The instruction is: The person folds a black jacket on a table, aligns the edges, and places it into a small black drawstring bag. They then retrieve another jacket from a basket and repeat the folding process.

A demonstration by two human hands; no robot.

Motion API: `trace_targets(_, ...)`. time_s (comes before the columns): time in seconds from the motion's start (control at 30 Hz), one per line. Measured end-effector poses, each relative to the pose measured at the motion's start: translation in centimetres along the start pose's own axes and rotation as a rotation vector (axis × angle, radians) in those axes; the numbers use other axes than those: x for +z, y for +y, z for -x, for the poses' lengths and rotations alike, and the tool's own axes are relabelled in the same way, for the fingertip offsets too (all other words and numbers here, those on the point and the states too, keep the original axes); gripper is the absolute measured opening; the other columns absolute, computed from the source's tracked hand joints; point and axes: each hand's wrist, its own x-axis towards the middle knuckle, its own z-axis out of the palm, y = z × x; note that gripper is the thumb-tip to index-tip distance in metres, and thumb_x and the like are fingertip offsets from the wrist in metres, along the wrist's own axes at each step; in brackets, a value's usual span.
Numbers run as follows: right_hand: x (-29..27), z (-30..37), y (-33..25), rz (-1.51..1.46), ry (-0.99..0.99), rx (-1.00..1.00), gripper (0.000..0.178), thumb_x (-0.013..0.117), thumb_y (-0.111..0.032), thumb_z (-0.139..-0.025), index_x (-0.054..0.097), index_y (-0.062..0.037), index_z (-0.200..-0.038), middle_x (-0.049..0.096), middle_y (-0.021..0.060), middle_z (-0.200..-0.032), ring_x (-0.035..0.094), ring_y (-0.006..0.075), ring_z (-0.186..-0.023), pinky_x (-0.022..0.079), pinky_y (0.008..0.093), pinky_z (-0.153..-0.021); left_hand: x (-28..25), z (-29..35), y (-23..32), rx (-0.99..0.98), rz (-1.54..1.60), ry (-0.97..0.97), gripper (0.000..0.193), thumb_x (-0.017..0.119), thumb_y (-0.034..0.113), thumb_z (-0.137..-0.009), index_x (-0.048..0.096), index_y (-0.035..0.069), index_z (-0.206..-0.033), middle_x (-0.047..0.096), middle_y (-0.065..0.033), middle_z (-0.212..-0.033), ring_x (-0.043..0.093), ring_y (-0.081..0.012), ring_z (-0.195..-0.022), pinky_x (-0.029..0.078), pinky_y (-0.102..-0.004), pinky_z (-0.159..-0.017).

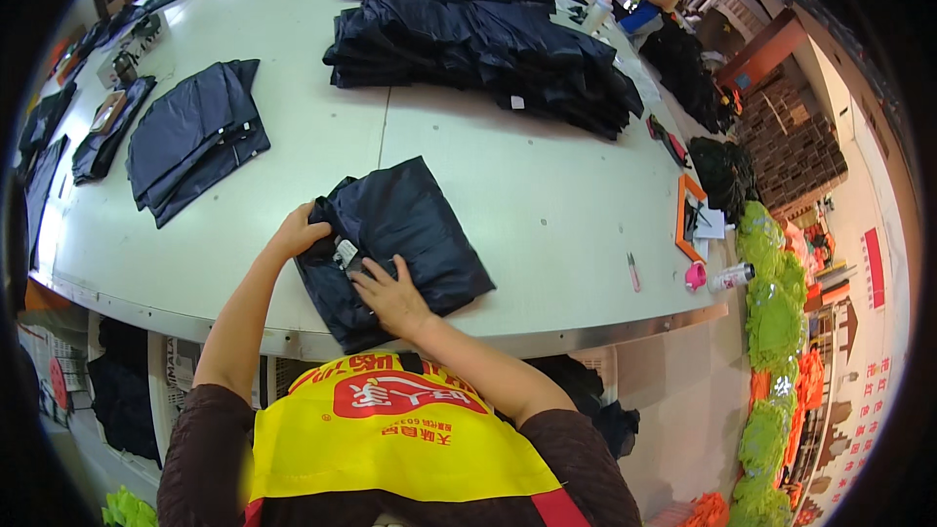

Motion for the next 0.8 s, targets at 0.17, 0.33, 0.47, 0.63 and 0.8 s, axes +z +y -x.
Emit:
trace_targets(0.17,-5.4,-0.5,6.5,0.080,-0.172,0.046,0.064,0.068,-0.019,-0.070,0.047,-0.0154,-0.130,0.036,0.0091,-0.141,0.029,0.0261,-0.134,0.021,0.0555,-0.105,3.6,5.2,-1.8,-0.110,0.414,0.351,0.040,0.064,0.024,-0.070,0.059,-0.004,-0.097,0.064,-0.0150,-0.082,0.061,-0.0228,-0.079,0.047,-0.0334,-0.074)
trace_targets(0.33,-12.9,-0.8,4.7,-0.213,-0.581,0.236,0.109,0.080,-0.046,-0.056,0.023,-0.0133,-0.143,0.029,0.0237,-0.143,0.023,0.0382,-0.135,0.022,0.0590,-0.103,10.2,13.5,-0.3,-0.223,0.786,0.256,0.069,0.078,0.027,-0.069,0.039,-0.001,-0.119,0.052,-0.0140,-0.100,0.051,-0.0197,-0.090,0.044,-0.0313,-0.081)
trace_targets(0.47,-7.3,2.7,0.9,0.382,-0.382,0.107,0.067,0.068,-0.041,-0.070,0.048,-0.0132,-0.127,0.038,0.0228,-0.136,0.029,0.0381,-0.130,0.021,0.0613,-0.101,10.5,17.0,3.0,-0.159,0.616,-0.264,0.074,0.079,0.030,-0.070,0.035,0.000,-0.121,0.048,-0.0183,-0.106,0.049,-0.0213,-0.099,0.042,-0.0316,-0.086)
trace_targets(0.63,-4.6,8.6,1.8,0.159,-0.066,0.031,0.036,0.055,-0.020,-0.079,0.061,-0.0111,-0.114,0.045,0.0155,-0.131,0.033,0.0316,-0.129,0.017,0.0581,-0.104,5.2,17.0,2.1,0.690,-0.198,-0.180,0.052,0.069,0.013,-0.074,0.049,0.011,-0.122,0.056,-0.0129,-0.115,0.057,-0.0302,-0.103,0.045,-0.0414,-0.090)
trace_targets(0.8,-3.9,10.0,3.7,-0.012,-0.029,-0.033,0.034,0.063,-0.014,-0.071,0.066,-0.0060,-0.104,0.053,0.0088,-0.119,0.031,0.0320,-0.131,0.010,0.0619,-0.106,5.0,16.1,-2.8,0.709,-0.953,0.020,0.060,0.059,0.027,-0.081,0.038,0.021,-0.137,0.028,-0.0104,-0.144,0.016,-0.0299,-0.138,0.007,-0.0531,-0.110)
